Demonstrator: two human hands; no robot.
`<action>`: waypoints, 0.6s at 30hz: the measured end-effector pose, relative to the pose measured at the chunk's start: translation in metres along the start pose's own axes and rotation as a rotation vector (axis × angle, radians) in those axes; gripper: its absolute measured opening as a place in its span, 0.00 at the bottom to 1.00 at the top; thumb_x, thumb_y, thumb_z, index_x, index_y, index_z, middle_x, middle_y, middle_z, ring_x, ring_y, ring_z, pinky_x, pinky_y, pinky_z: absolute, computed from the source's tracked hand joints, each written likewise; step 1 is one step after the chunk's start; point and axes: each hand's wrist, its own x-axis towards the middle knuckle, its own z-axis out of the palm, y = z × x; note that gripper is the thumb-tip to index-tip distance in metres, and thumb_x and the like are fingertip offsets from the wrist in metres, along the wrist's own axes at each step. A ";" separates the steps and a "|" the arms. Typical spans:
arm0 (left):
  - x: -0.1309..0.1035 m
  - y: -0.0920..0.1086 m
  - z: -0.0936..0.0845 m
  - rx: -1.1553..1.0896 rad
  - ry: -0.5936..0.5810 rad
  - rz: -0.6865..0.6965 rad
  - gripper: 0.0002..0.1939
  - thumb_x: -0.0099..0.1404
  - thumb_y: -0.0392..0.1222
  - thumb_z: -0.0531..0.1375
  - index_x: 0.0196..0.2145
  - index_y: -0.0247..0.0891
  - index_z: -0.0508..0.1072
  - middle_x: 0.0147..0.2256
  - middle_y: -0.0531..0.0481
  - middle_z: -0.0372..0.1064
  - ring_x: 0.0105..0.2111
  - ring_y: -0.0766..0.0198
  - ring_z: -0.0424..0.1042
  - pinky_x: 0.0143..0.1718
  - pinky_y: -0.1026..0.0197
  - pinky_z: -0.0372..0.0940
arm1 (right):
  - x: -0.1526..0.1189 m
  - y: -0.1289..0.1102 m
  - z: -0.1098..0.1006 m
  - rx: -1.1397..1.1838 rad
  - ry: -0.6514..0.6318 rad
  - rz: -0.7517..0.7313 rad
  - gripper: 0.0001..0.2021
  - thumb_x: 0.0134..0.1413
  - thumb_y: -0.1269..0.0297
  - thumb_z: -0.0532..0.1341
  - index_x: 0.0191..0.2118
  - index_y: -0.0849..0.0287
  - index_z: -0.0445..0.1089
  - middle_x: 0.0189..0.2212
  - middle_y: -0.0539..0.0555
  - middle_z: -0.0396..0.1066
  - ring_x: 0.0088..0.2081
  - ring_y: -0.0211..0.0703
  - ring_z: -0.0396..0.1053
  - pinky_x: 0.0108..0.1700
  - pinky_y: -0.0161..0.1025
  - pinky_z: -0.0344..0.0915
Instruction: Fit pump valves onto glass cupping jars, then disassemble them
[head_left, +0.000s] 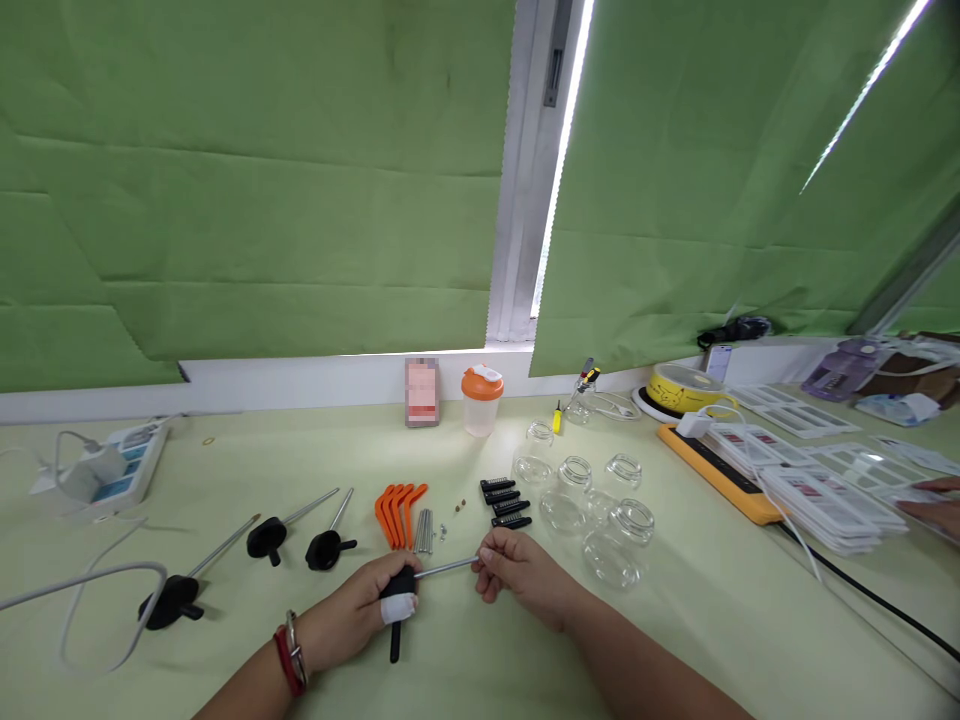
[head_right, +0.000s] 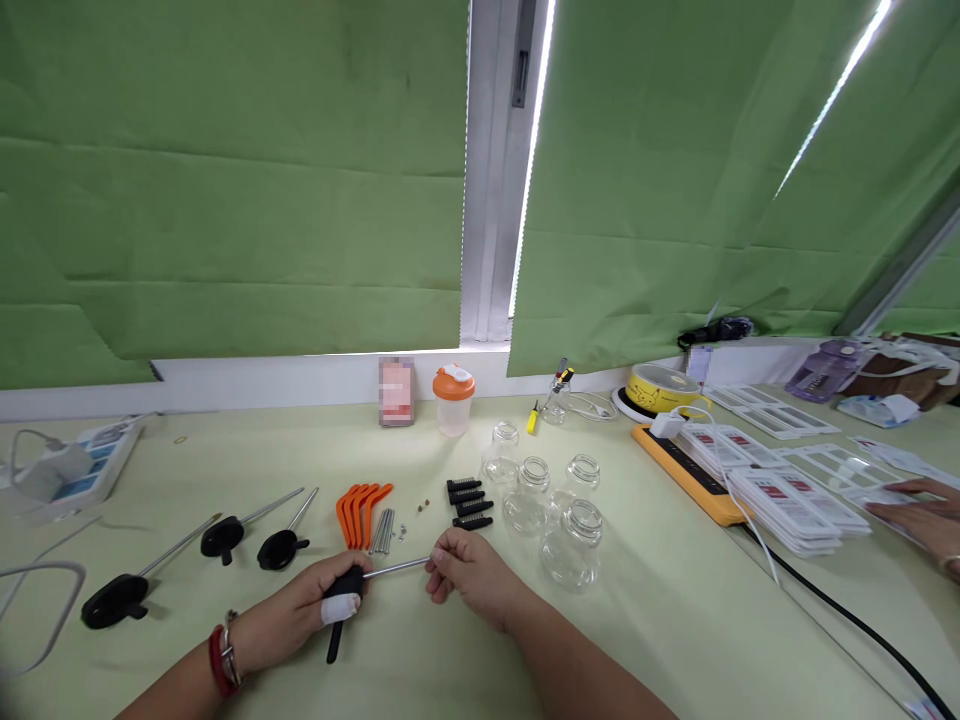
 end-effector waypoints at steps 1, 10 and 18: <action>0.000 0.000 0.000 0.001 0.002 -0.002 0.10 0.65 0.47 0.53 0.40 0.40 0.65 0.34 0.53 0.59 0.35 0.63 0.59 0.38 0.63 0.58 | 0.000 0.000 0.000 0.000 0.005 0.004 0.18 0.51 0.49 0.59 0.30 0.63 0.64 0.21 0.50 0.69 0.23 0.36 0.67 0.30 0.36 0.62; 0.000 0.000 0.000 0.000 0.005 0.005 0.10 0.65 0.48 0.53 0.40 0.40 0.65 0.34 0.53 0.60 0.35 0.63 0.59 0.38 0.63 0.58 | 0.001 0.003 0.000 0.054 0.009 -0.030 0.17 0.50 0.50 0.60 0.33 0.61 0.63 0.27 0.51 0.69 0.24 0.36 0.68 0.29 0.36 0.63; 0.000 -0.001 0.000 -0.010 0.005 0.009 0.09 0.64 0.46 0.53 0.39 0.40 0.65 0.33 0.54 0.60 0.34 0.63 0.59 0.37 0.64 0.58 | 0.002 0.006 -0.001 0.076 -0.015 -0.061 0.17 0.47 0.52 0.63 0.33 0.60 0.62 0.29 0.51 0.69 0.26 0.36 0.68 0.29 0.36 0.63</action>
